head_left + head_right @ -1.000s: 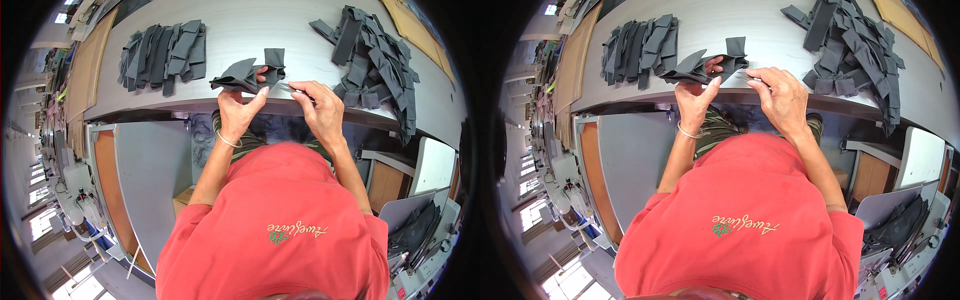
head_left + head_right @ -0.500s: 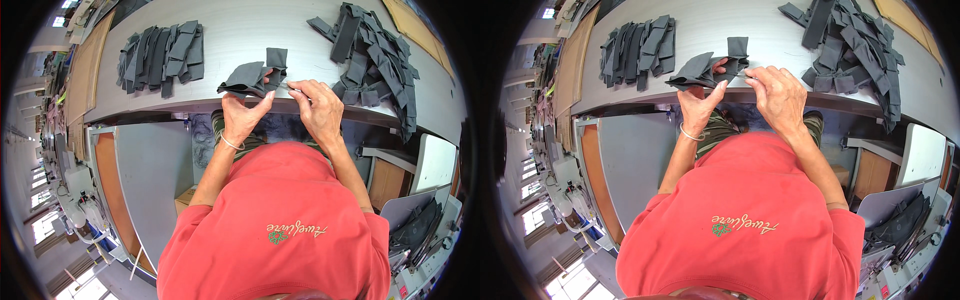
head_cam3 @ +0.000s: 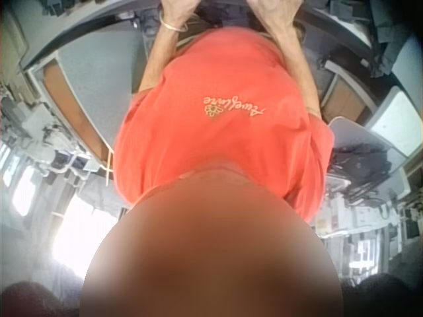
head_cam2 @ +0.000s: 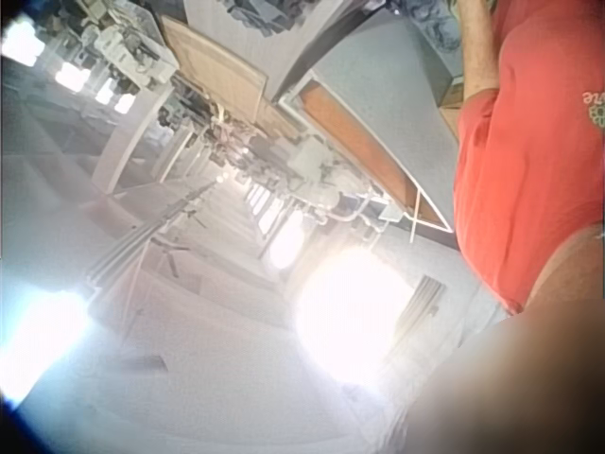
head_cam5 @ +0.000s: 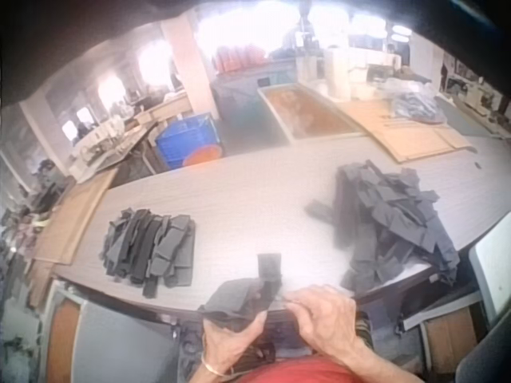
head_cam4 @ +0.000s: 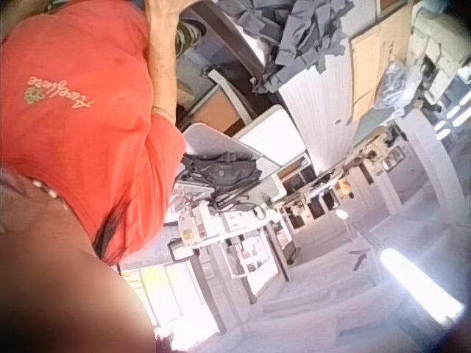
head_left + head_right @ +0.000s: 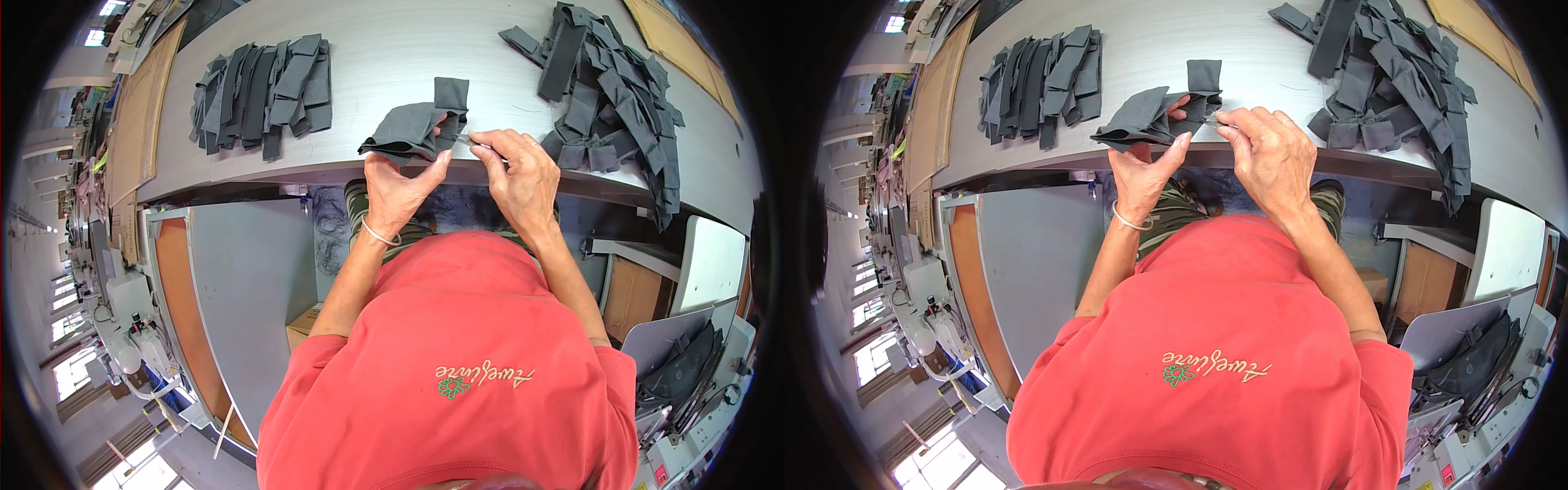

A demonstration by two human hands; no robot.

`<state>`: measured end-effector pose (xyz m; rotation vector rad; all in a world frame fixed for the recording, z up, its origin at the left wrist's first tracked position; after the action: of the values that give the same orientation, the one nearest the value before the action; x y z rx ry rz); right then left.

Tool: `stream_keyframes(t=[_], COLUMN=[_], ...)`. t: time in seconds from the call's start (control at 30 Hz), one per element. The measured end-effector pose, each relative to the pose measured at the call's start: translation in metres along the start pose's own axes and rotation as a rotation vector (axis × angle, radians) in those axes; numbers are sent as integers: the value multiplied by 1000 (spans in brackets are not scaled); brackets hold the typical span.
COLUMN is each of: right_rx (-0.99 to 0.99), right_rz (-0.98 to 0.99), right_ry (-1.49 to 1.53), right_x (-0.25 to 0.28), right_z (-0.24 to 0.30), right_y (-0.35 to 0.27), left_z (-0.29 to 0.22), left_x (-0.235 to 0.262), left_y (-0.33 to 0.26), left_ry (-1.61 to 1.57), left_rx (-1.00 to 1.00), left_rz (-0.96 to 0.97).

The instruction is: Trim excess threads and finish the edges of fabric components using thread snips.

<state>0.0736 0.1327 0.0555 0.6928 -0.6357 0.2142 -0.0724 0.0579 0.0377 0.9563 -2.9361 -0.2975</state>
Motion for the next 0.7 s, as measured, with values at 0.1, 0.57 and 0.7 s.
stream_keyframes(t=[0.1,0.57,0.7], right_rx=[30,78,109], right_rz=[-6,-2,5], right_ry=[-32,-108,-89], right_x=[0,1,0], right_z=[1,4,6], right_y=[-1,-1,1], left_z=[0,-3,1], left_x=[-1,-1,1], left_y=[0,-4,-3], left_ry=[7,106,29], left_rx=[0,23,-4], left_rz=[10,-8,-18])
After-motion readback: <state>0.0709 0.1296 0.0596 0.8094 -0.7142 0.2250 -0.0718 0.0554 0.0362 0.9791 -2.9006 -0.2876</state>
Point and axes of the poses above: each hand's wrist, its own y-axis towards the middle knuckle, its own x-axis out of the back of the hand, z = x × y, the point moved 6 cm from there along y, towards the middle knuckle, and after that the axes turned 7 degrees about -z, right-handed, at the moved point
